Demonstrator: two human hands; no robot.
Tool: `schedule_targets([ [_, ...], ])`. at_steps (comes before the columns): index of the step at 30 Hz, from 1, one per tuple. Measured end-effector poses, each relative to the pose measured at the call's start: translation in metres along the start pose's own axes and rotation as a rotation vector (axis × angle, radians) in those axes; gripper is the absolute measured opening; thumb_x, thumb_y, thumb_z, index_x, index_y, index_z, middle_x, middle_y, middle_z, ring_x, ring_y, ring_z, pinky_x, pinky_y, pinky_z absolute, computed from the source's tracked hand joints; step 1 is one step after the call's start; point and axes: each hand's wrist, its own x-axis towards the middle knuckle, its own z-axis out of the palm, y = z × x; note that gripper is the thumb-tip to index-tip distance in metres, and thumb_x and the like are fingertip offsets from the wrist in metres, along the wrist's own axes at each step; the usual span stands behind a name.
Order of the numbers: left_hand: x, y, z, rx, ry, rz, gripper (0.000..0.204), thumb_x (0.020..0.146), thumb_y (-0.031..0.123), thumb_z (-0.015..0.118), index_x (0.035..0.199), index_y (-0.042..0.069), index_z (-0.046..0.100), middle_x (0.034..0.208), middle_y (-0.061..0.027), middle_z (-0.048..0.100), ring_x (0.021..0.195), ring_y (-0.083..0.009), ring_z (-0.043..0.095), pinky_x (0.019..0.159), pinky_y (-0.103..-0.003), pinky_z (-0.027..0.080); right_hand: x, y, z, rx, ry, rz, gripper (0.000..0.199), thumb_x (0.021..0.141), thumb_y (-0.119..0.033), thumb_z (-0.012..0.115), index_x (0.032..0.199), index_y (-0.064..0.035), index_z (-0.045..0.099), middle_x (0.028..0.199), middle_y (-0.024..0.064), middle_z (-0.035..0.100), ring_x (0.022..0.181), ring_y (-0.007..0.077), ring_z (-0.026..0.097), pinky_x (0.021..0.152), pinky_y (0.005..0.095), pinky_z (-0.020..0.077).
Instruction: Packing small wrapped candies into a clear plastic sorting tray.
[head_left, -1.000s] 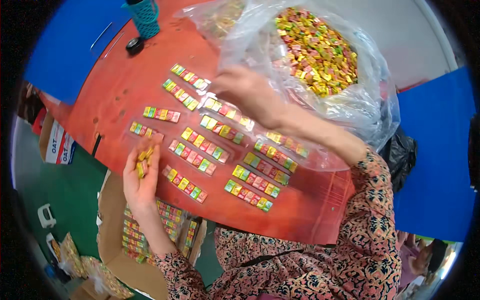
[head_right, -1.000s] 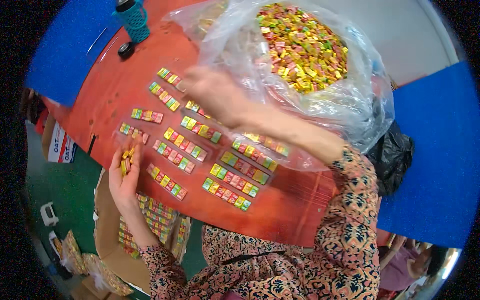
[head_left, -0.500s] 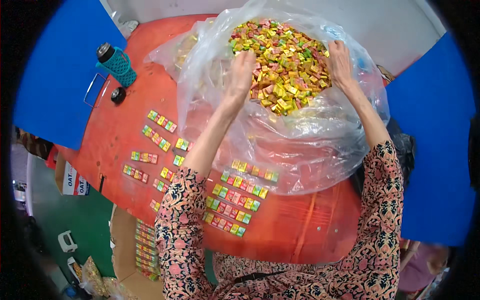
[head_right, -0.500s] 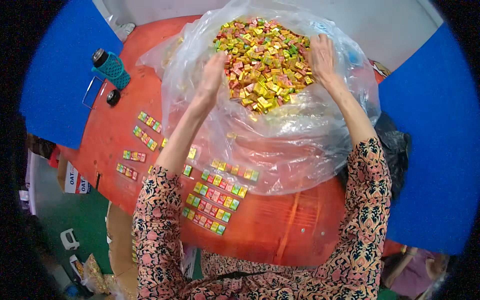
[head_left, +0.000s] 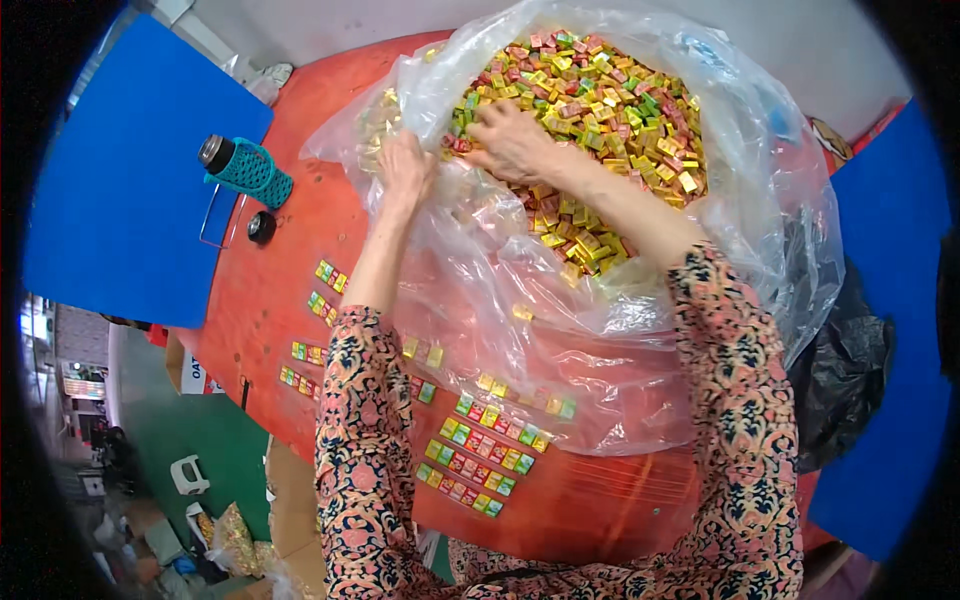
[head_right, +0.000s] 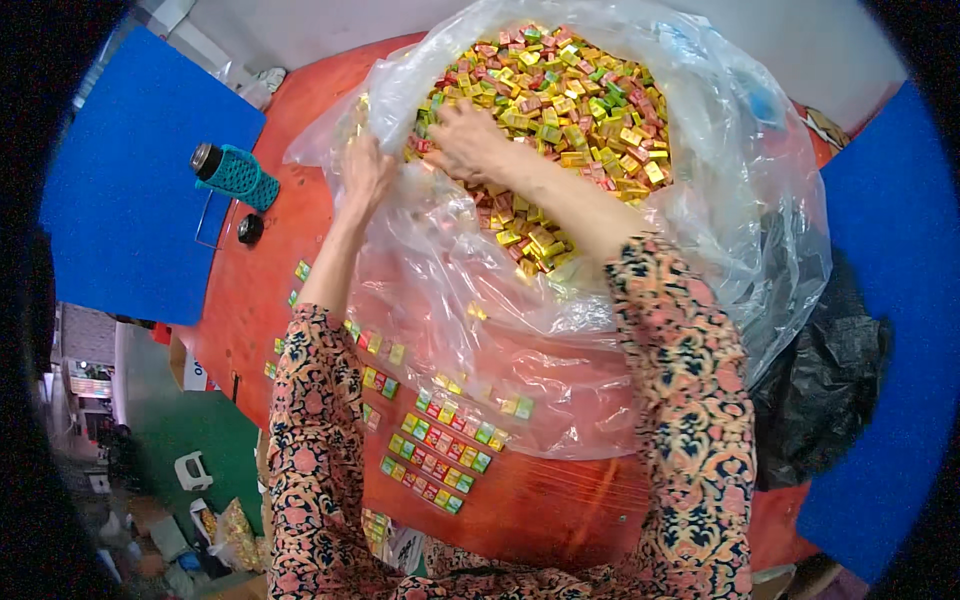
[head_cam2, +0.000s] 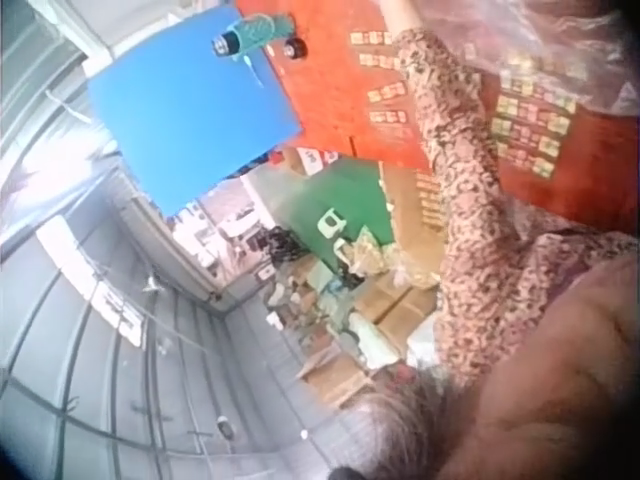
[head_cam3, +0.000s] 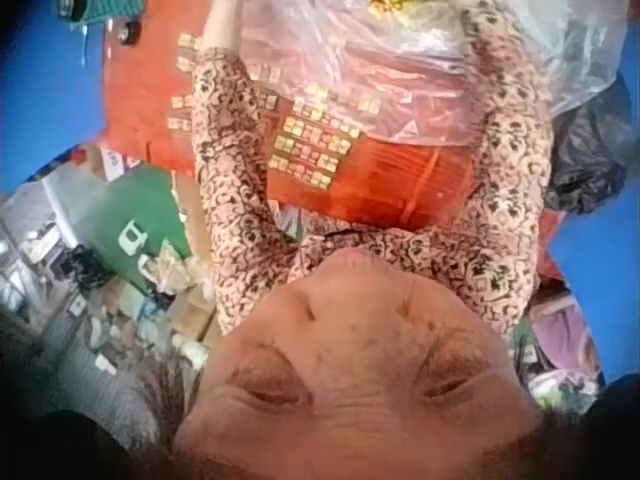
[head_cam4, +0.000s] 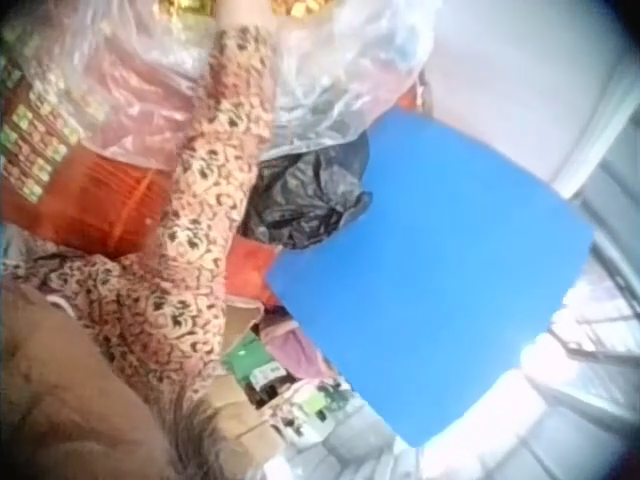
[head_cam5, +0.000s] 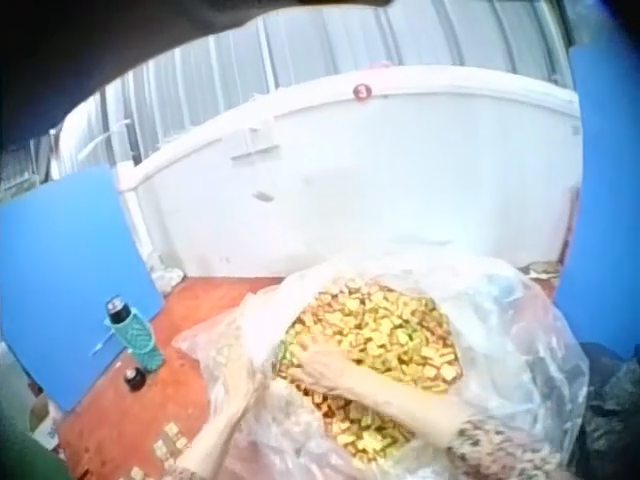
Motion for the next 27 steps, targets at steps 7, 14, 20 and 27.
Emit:
schedule_targets([
  [7,-0.001,-0.040,-0.072,-0.061,0.249,-0.071,0.025,0.065,0.014,0.052,0.083,-0.002,0.059,0.069,-0.0188,0.059,0.066,-0.0303,0.058,0.063,-0.037,0.044,-0.032,0.021,-0.024,-0.177,-0.091,-0.221,0.021,0.071,-0.017,0.052,0.089,-0.0074,0.046,0.088,0.0059,0.044,0.092,0.0203,0.043,0.068,0.0353,0.0398],
  [14,-0.015,-0.042,-0.054,-0.271,0.298,-0.140,0.025,0.062,0.010,0.051,0.083,-0.002,0.060,0.069,-0.0204,0.059,0.065,-0.0290,0.059,0.060,-0.036,0.044,-0.053,0.016,-0.062,-0.310,-0.165,-0.076,0.017,0.072,-0.014,0.052,0.085,-0.0031,0.053,0.095,0.0111,0.047,0.096,0.0241,0.045,0.082,0.0450,0.0363],
  [20,0.003,-0.025,-0.034,-0.572,0.438,-0.285,0.030,0.061,0.008,0.054,0.089,-0.004,0.058,0.068,-0.0129,0.057,0.063,-0.0188,0.054,0.062,-0.031,0.044,-0.028,-0.072,-0.006,-0.169,-0.181,-0.299,0.028,0.069,-0.024,0.053,0.092,-0.0076,0.056,0.106,0.0098,0.045,0.103,0.0237,0.041,0.081,0.0412,0.0367],
  [27,-0.002,0.058,-0.043,0.055,0.545,0.638,0.027,0.066,0.005,0.055,0.092,-0.001,0.057,0.103,-0.0188,0.050,0.086,-0.0316,0.053,0.078,-0.038,0.042,-0.029,-0.050,-0.013,-0.073,-0.278,-0.286,0.033,0.072,-0.033,0.051,0.097,-0.0120,0.051,0.103,0.0058,0.045,0.102,0.0176,0.039,0.076,0.0373,0.0364],
])
